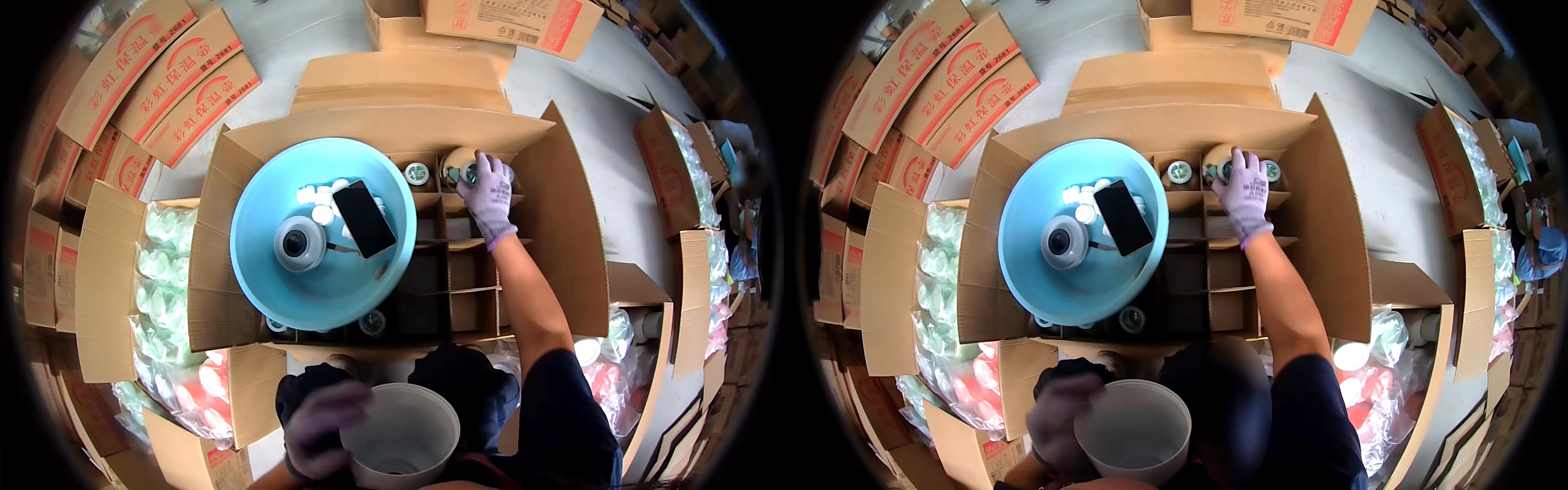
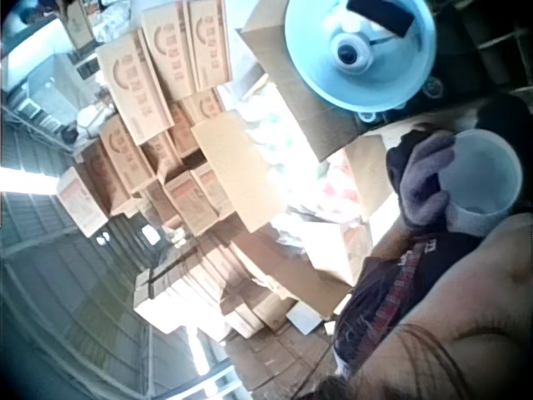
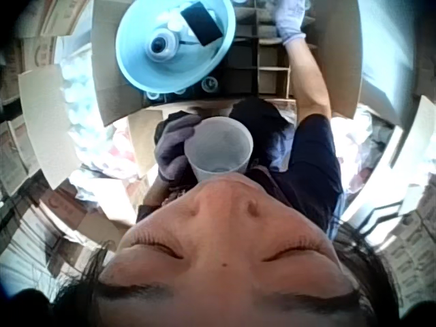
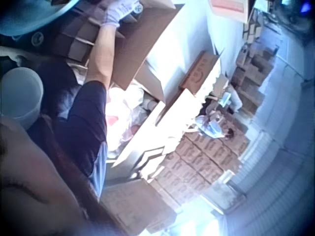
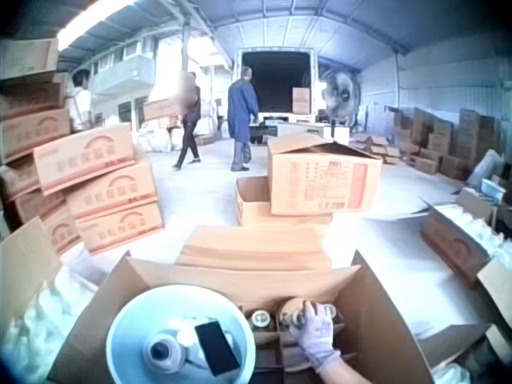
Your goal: The person assembles thermos bottles by inserting a metal liner into a plastic outer shell, screwing on a lid, and placing a small wooden piece inside. They then wrap the assembled bottle in a plastic bag and place it into a cardboard box. The process is repeated for multiple bottles of different colors.
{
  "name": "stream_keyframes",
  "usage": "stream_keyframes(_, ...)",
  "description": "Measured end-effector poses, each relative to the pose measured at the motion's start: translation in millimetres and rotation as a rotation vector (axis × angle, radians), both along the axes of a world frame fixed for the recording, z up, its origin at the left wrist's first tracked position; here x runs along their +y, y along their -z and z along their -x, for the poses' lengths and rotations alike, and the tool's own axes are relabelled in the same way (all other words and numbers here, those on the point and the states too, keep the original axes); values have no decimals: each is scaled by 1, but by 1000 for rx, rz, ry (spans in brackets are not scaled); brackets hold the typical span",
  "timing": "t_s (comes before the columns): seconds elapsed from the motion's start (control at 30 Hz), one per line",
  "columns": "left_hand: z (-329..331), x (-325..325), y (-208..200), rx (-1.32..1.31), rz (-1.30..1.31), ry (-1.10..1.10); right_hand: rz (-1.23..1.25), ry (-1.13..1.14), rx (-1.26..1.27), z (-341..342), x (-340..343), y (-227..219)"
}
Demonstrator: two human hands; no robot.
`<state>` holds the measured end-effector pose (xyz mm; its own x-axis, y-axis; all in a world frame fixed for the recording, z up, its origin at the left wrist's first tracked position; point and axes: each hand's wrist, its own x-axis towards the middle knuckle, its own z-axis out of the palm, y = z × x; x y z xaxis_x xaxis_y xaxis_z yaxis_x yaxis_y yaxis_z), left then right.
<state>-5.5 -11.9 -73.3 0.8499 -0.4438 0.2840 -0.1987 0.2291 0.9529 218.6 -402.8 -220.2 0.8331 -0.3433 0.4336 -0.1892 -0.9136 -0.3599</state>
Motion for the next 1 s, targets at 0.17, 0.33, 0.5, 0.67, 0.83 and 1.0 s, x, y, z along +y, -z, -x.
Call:
stream_keyframes(0.17, -74, -32, -50, -481, -595, -289, 115, -432, -350, 139, 60, -194)
stream_keyframes(0.33, -69, -89, -84, -925, -604, -136, -44, -790, -447, 218, 114, -264)
stream_keyframes(0.5, -34, -82, -104, -202, 169, -21, -1033, -553, -444, 263, 91, -198)
stream_keyframes(0.67, 1, -56, -112, -229, -67, 96, -1872, -798, -358, 292, 147, -187)
stream_keyframes(0.83, 42, 59, -96, -306, -624, 286, -1698, -663, -179, 314, 66, -171)
stream_keyframes(1.0, 134, 29, -70, -296, -733, 205, -1218, -892, 118, 333, 25, -215)
